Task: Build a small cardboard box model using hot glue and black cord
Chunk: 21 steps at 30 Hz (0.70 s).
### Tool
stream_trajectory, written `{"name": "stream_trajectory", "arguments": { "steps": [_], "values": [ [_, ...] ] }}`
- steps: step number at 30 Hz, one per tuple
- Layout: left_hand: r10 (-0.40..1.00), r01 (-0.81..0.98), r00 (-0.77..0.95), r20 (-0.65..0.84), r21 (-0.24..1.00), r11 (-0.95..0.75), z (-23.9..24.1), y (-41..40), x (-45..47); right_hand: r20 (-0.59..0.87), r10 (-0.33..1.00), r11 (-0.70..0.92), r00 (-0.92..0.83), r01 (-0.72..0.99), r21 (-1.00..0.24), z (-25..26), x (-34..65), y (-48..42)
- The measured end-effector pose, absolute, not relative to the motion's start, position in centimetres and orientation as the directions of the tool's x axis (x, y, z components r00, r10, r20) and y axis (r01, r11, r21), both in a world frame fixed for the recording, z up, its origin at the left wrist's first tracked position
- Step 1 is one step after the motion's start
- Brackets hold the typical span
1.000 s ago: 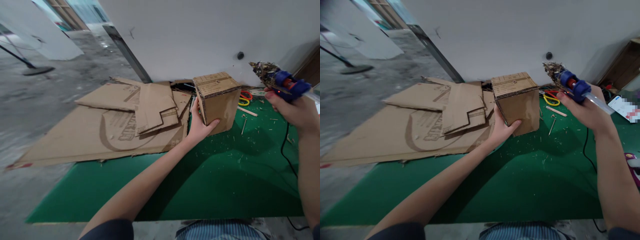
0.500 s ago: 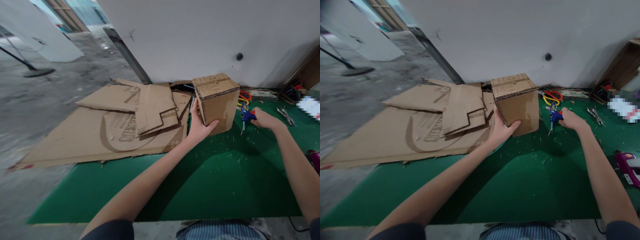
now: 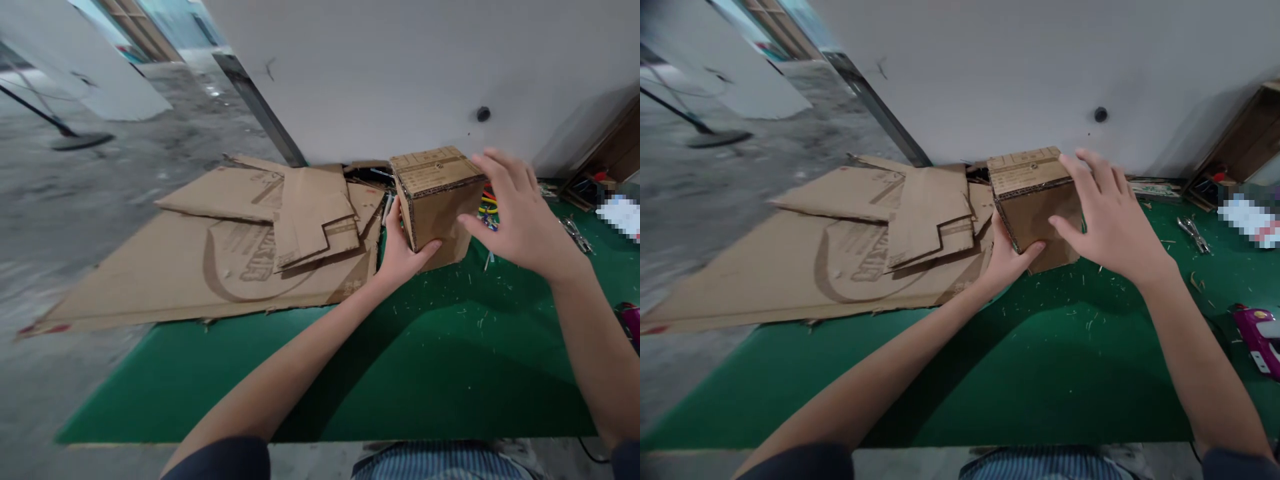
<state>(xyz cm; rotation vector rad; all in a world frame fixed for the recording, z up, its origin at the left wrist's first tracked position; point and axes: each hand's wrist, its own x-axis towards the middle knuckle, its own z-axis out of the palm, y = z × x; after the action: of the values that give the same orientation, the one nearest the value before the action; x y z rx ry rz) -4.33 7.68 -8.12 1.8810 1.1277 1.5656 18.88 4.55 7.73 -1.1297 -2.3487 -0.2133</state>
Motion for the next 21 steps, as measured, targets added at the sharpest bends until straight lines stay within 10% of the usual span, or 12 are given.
{"name": "stream_trajectory", "arguments": {
  "steps": [21],
  "values": [
    [0.821,0.344,0.032,0.571,0.764,-0.545,-8.3,7.5,-4.5,0.430,0.682,0.651,-0.591,0.759,0.010,8.7,18.5,3.9]
  ]
}}
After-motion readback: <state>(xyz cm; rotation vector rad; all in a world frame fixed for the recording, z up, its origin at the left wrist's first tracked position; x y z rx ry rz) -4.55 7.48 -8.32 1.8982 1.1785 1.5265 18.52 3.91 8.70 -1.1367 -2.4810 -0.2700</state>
